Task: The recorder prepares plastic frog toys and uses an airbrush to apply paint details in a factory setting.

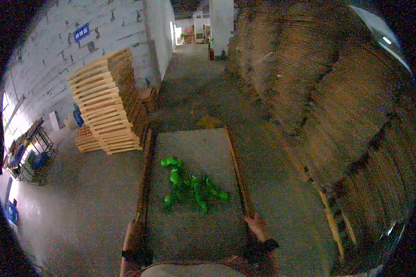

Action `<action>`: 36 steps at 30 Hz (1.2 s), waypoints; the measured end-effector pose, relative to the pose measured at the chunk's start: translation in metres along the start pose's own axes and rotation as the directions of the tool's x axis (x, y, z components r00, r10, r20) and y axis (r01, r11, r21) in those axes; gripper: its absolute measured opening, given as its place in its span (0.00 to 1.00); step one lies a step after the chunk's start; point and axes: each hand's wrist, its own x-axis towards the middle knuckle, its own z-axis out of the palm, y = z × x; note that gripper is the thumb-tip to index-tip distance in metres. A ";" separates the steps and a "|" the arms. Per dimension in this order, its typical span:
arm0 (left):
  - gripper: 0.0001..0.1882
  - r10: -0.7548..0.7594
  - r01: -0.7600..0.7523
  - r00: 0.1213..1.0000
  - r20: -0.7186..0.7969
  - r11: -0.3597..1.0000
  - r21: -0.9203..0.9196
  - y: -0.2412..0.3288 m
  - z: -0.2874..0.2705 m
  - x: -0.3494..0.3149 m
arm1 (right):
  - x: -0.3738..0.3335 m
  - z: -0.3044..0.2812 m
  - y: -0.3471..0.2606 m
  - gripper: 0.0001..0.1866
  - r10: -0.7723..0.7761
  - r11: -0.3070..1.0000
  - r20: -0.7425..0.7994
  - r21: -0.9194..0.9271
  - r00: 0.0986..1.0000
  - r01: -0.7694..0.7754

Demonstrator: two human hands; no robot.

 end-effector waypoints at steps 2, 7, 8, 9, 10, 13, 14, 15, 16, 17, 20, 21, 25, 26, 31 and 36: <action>0.20 -0.012 0.009 1.000 -0.009 0.970 -0.242 0.035 0.010 0.032 | 0.056 0.003 -0.042 0.23 0.144 0.987 0.120 0.048 0.982 -0.151; 0.22 0.226 -0.191 0.943 -0.245 0.969 0.159 0.108 0.043 0.113 | 0.175 0.016 -0.130 0.29 0.226 0.964 0.171 -0.182 0.959 -0.194; 0.22 0.151 -0.161 0.972 -0.179 0.986 -0.042 0.119 0.047 0.135 | 0.196 0.022 -0.142 0.27 0.190 0.982 0.120 -0.037 0.974 -0.187; 0.21 0.091 -0.110 0.991 -0.094 0.967 -0.231 0.130 0.051 0.160 | 0.219 0.029 -0.152 0.27 0.177 0.983 0.149 -0.070 0.973 -0.168; 0.21 0.081 -0.099 0.993 -0.089 0.970 -0.220 0.143 0.055 0.186 | 0.242 0.037 -0.160 0.27 0.202 0.975 0.141 0.066 0.969 -0.213; 0.21 0.038 -0.066 0.993 -0.108 0.959 -0.275 0.203 0.070 0.261 | 0.319 0.057 -0.177 0.26 0.156 0.988 0.074 -0.016 0.985 -0.155; 0.21 0.043 -0.060 0.996 -0.073 0.965 -0.254 0.228 0.075 0.283 | 0.345 0.062 -0.180 0.25 0.014 0.981 0.059 -0.193 0.998 -0.002; 0.21 0.037 -0.051 0.997 -0.061 0.971 -0.236 0.252 0.081 0.304 | 0.369 0.065 -0.182 0.25 0.072 0.963 0.045 -0.262 0.996 -0.058; 0.21 0.014 -0.021 0.999 -0.028 0.970 -0.240 0.275 0.086 0.323 | 0.392 0.068 -0.184 0.24 0.073 0.976 0.035 -0.207 0.997 -0.064; 0.22 0.051 -0.052 0.999 -0.010 0.986 -0.159 0.295 0.091 0.343 | 0.414 0.071 -0.186 0.23 0.009 0.996 0.003 -0.092 1.000 -0.008; 0.23 0.074 -0.074 0.996 0.047 0.997 0.000 0.342 0.107 0.412 | 0.475 0.078 -0.196 0.24 0.138 0.962 0.110 0.221 0.984 -0.160; 0.23 0.094 -0.094 0.995 0.043 0.996 -0.001 0.353 0.116 0.439 | 0.494 0.081 -0.199 0.24 0.148 0.956 0.104 0.240 0.983 -0.170; 0.23 0.060 -0.063 0.997 0.053 0.997 0.042 0.401 0.172 0.543 | 0.595 0.094 -0.216 0.27 0.116 0.984 -0.136 0.150 0.984 -0.096; 0.23 0.125 -0.127 0.989 0.078 0.991 0.030 0.416 0.187 0.565 | 0.626 0.095 -0.224 0.27 -0.193 0.980 -0.194 0.019 0.962 0.200; 0.23 0.447 -0.451 0.893 0.058 0.885 0.115 0.501 0.235 0.688 | 0.792 0.095 -0.279 0.25 0.344 0.867 0.066 0.359 0.937 -0.344; 0.23 0.364 -0.364 0.931 0.027 0.922 0.132 0.567 0.247 0.774 | 0.936 0.118 -0.320 0.23 0.192 0.980 0.084 0.037 0.978 -0.196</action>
